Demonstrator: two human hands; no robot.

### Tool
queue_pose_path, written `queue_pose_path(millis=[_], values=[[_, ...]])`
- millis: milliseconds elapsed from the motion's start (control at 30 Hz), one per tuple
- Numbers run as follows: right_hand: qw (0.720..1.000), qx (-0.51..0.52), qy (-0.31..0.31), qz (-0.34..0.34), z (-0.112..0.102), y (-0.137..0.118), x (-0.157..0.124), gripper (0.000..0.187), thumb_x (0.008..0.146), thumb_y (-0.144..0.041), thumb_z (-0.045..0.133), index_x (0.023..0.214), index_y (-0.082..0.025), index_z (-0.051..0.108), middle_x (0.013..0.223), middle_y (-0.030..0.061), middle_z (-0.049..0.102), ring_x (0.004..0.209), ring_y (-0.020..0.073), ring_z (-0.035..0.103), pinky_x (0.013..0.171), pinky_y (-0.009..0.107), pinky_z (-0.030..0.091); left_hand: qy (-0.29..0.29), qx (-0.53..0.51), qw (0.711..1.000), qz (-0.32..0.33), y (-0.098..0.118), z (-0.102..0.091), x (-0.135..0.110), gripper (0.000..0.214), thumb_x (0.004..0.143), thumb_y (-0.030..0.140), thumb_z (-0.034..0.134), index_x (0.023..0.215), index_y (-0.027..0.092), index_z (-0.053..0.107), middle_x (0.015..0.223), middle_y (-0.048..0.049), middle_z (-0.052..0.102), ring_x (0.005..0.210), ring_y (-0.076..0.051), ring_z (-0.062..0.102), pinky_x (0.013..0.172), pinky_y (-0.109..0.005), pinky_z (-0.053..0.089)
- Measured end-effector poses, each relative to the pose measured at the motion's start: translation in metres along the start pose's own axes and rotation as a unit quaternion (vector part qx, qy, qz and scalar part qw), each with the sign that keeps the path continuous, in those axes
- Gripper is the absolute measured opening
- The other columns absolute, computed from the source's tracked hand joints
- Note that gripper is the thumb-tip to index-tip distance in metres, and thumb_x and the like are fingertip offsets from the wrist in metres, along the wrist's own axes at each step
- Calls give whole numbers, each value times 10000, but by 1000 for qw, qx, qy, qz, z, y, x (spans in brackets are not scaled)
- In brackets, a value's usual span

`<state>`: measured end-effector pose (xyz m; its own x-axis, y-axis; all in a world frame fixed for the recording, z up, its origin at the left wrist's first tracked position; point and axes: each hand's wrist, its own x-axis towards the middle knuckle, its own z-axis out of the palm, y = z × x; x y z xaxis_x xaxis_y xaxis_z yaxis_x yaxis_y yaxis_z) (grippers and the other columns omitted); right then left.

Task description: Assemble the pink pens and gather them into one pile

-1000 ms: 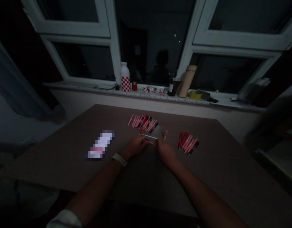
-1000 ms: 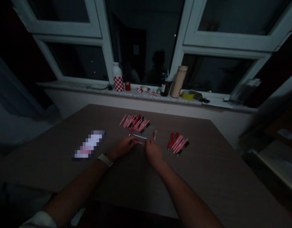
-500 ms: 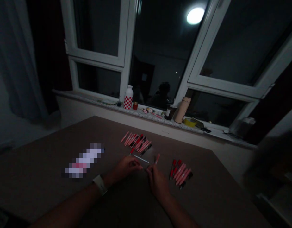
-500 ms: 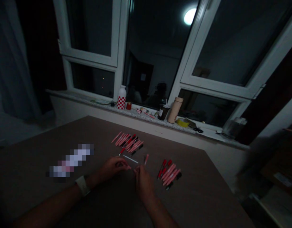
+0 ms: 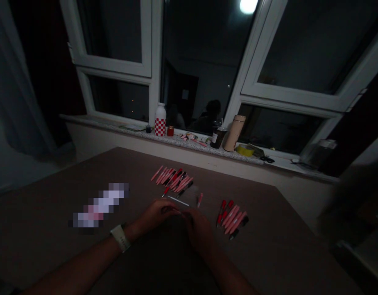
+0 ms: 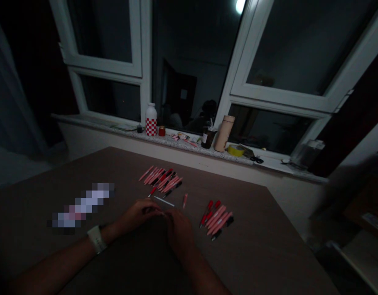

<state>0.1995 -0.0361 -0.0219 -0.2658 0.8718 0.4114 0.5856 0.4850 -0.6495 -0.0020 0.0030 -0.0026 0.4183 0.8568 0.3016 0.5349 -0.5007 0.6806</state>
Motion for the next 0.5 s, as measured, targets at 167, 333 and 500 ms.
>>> queue_pose_path(millis=[167,333,500], values=[[999,12,-28,15,-2,-6,1,238,959,-257,454,1072,-224,662,1054,55,709,985,195,658,896,331,493,-3,12,1000,12,2,-1,-2,231,833,420,649,889,224,756,815,-32,705,726,-161,587,657,-246,417],[999,18,-38,6,-1,-10,0,224,944,-266,493,1068,-235,677,1058,51,723,979,199,676,870,319,501,-29,-41,998,-28,1,2,-3,272,790,445,692,904,200,723,831,-24,744,701,-154,623,633,-233,417],[999,16,-28,30,2,-11,-1,242,966,-338,462,989,-221,672,903,42,742,813,192,704,717,266,500,-30,-93,994,-57,-1,4,-5,279,764,425,716,894,178,711,844,-34,748,767,-170,650,670,-236,437]])
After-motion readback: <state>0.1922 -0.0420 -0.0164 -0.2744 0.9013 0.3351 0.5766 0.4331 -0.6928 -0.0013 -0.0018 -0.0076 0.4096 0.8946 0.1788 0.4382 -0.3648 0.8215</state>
